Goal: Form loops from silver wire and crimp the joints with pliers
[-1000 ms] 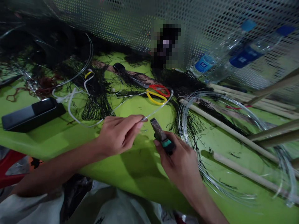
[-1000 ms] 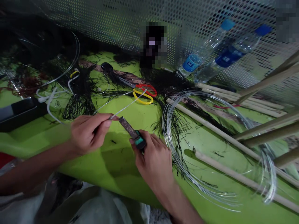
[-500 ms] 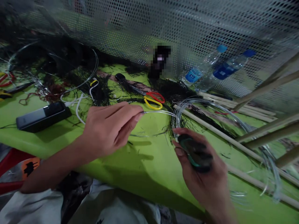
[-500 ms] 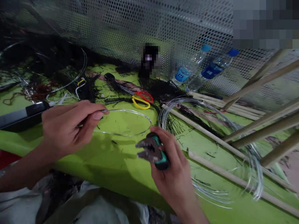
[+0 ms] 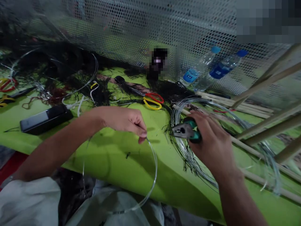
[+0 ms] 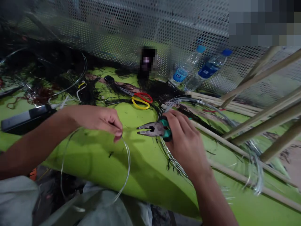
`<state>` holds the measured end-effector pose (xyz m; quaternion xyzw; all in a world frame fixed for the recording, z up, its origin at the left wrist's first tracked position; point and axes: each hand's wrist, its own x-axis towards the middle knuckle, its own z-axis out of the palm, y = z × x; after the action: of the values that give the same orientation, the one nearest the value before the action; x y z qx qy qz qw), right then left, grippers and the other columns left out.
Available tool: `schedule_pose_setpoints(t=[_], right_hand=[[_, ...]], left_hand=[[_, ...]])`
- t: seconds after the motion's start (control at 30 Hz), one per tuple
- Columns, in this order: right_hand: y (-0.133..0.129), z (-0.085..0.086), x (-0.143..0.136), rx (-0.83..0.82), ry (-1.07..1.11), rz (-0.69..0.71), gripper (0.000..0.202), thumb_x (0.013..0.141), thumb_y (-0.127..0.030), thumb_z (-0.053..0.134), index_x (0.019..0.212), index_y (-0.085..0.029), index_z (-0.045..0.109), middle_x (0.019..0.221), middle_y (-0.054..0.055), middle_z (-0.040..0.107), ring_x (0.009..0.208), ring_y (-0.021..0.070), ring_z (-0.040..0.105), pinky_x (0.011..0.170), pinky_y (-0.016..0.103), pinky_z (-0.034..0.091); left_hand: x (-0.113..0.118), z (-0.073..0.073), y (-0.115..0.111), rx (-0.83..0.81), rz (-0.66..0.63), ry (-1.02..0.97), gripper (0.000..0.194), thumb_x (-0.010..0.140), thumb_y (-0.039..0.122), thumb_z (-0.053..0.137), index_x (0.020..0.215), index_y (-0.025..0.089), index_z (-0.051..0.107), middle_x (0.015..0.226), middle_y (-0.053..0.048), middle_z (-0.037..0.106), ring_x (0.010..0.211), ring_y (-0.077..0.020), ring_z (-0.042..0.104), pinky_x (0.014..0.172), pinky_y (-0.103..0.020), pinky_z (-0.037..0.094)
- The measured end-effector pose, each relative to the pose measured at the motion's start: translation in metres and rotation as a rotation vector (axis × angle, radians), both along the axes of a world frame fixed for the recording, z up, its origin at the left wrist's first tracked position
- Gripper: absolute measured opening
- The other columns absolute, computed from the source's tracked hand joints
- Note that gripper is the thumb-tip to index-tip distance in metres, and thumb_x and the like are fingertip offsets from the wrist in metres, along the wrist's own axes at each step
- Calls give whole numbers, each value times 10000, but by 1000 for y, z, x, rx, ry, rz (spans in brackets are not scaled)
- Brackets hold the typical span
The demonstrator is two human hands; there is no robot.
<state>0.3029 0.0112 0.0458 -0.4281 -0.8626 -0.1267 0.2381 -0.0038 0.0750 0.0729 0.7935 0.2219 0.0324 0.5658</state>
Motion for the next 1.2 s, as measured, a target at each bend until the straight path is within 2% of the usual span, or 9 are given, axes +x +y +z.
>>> schedule_pose_setpoints(t=[0.1,0.17,0.3,0.4,0.5,0.6,0.77,1.03,1.2], right_hand=[[1,-27,-5,65,8,-46,465,895,-58,559,1347,-167,557,1312,188,682,1353,333,609,1013,426,596],[0,-41,-11,118,30,-91,489,920,-67,587,1397,-165,536,1398,214,639,1390,343,580,1008,408,596],[-3,-57,-21,229,60,-85,560,945,-85,613,1485,-178,495,1250,181,723,1410,375,553,984,426,601],[-2,-65,-23,284,112,-106,540,951,-102,630,1471,-196,521,1173,161,740,1347,390,611,960,457,610],[-1,-72,-21,359,129,-47,485,948,-141,652,1424,-186,565,1060,135,734,1345,406,608,953,470,614],[-1,-75,-21,405,114,3,440,945,-129,652,1375,-201,596,923,88,703,1346,398,609,952,466,614],[-1,-72,-26,417,109,24,457,944,-119,641,1393,-171,574,845,63,631,1303,367,642,927,445,615],[-2,-74,-31,387,121,-52,332,962,-147,631,1288,-203,604,831,50,620,1224,347,686,922,462,603],[-4,-74,-31,399,109,-23,349,937,-138,672,1276,-190,613,806,49,611,1216,343,684,924,460,602]], left_hand=[[7,-35,-2,-264,-168,15,394,974,468,605,883,134,793,565,24,454,502,-88,292,485,-249,235],[10,-47,-7,-359,-217,-43,406,981,480,600,877,134,786,572,19,454,526,-98,303,506,-258,247],[11,-61,-14,-483,-206,-128,433,1001,509,566,819,164,754,566,19,408,546,-115,298,535,-282,236],[14,-71,-19,-617,-174,-186,444,988,548,571,777,185,719,543,42,318,520,-114,247,526,-297,185],[20,-80,-27,-721,-190,-235,431,983,542,584,783,181,708,542,51,309,502,-105,229,509,-294,172],[22,-86,-33,-783,-148,-285,398,993,496,591,806,166,709,558,50,330,516,-102,251,509,-285,187],[22,-89,-34,-814,-116,-331,367,993,461,600,828,154,714,567,44,363,541,-105,280,526,-279,205],[23,-92,-37,-875,-94,-342,353,979,459,627,842,145,710,561,52,349,534,-102,275,510,-271,209],[26,-99,-42,-963,-103,-372,382,946,495,663,832,134,707,553,61,322,504,-91,244,490,-277,163]])
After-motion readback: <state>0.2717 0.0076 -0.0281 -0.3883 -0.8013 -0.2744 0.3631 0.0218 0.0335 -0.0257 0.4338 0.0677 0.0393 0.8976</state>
